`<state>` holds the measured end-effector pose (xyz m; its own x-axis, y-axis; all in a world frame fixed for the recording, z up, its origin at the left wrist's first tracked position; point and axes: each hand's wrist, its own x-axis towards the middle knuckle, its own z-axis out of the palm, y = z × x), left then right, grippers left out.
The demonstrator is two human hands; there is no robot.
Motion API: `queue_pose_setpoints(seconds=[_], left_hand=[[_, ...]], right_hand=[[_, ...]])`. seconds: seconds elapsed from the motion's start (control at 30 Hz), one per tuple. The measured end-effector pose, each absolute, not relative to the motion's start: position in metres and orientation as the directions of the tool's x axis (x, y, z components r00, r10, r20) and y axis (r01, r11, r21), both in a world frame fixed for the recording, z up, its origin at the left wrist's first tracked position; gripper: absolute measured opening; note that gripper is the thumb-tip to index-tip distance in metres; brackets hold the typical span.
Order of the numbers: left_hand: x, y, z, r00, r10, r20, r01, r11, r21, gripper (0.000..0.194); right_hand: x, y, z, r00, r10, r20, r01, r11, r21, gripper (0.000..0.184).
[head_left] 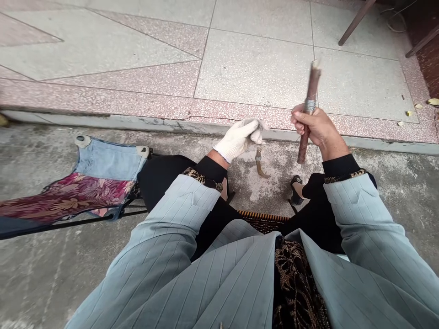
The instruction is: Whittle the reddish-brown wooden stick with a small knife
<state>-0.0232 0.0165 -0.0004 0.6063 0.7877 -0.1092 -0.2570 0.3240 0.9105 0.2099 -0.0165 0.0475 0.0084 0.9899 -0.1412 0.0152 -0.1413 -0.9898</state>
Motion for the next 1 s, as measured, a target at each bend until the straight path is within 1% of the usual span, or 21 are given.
queue_pose_setpoints(seconds=[0.07,0.17,0.27,0.37,0.43,0.53,0.6,0.67,0.7,0.77,0.83,0.9,1.0], left_hand=[[-0.024,0.017,0.0,0.612,0.783,-0.111,-0.262,0.333,0.906,0.033],[-0.027,0.018,0.001,0.59,0.798,-0.125,-0.265,0.338,0.903,0.037],[-0.03,0.022,0.0,0.555,0.815,-0.168,-0.249,0.355,0.901,0.036],[-0.027,0.024,-0.007,0.508,0.836,-0.206,-0.268,0.381,0.885,0.031],[-0.023,0.025,-0.014,0.471,0.853,-0.224,-0.309,0.397,0.864,0.026],[-0.017,0.026,-0.023,0.44,0.863,-0.248,-0.342,0.417,0.842,0.021],[-0.015,0.025,-0.027,0.43,0.869,-0.246,-0.329,0.404,0.853,0.025],[-0.014,0.025,-0.028,0.419,0.885,-0.205,-0.267,0.336,0.903,0.036],[-0.014,0.025,-0.027,0.42,0.893,-0.161,-0.212,0.269,0.939,0.041],[-0.014,0.026,-0.025,0.464,0.885,-0.046,-0.072,0.09,0.993,0.049],[-0.014,0.029,-0.025,0.536,0.844,0.03,0.06,-0.074,0.995,0.052],[-0.014,0.035,-0.028,0.57,0.821,0.029,0.156,-0.143,0.977,0.053],[-0.014,0.045,-0.038,0.587,0.809,-0.027,0.229,-0.134,0.964,0.053]], right_hand=[[0.204,-0.016,0.042,-0.069,0.974,-0.217,0.038,-0.215,-0.976,0.029],[0.2,-0.018,0.039,-0.168,0.931,-0.324,0.143,-0.303,-0.942,0.022],[0.201,-0.022,0.044,-0.267,0.881,-0.391,0.263,-0.324,-0.909,0.019],[0.202,-0.03,0.05,-0.393,0.819,-0.417,0.306,-0.311,-0.9,0.018],[0.2,-0.033,0.054,-0.466,0.779,-0.419,0.314,-0.297,-0.902,0.021],[0.199,-0.034,0.057,-0.503,0.771,-0.391,0.317,-0.257,-0.913,0.027],[0.2,-0.031,0.057,-0.492,0.787,-0.372,0.304,-0.245,-0.921,0.028],[0.202,-0.026,0.053,-0.464,0.81,-0.359,0.272,-0.256,-0.928,0.027],[0.203,-0.023,0.05,-0.451,0.82,-0.351,0.244,-0.266,-0.933,0.028],[0.205,-0.019,0.045,-0.442,0.833,-0.333,0.173,-0.286,-0.943,0.029],[0.205,-0.016,0.043,-0.451,0.839,-0.305,0.099,-0.292,-0.951,0.03],[0.206,-0.015,0.045,-0.461,0.844,-0.274,0.042,-0.288,-0.957,0.032],[0.206,-0.016,0.052,-0.463,0.859,-0.217,-0.034,-0.261,-0.965,0.033]])
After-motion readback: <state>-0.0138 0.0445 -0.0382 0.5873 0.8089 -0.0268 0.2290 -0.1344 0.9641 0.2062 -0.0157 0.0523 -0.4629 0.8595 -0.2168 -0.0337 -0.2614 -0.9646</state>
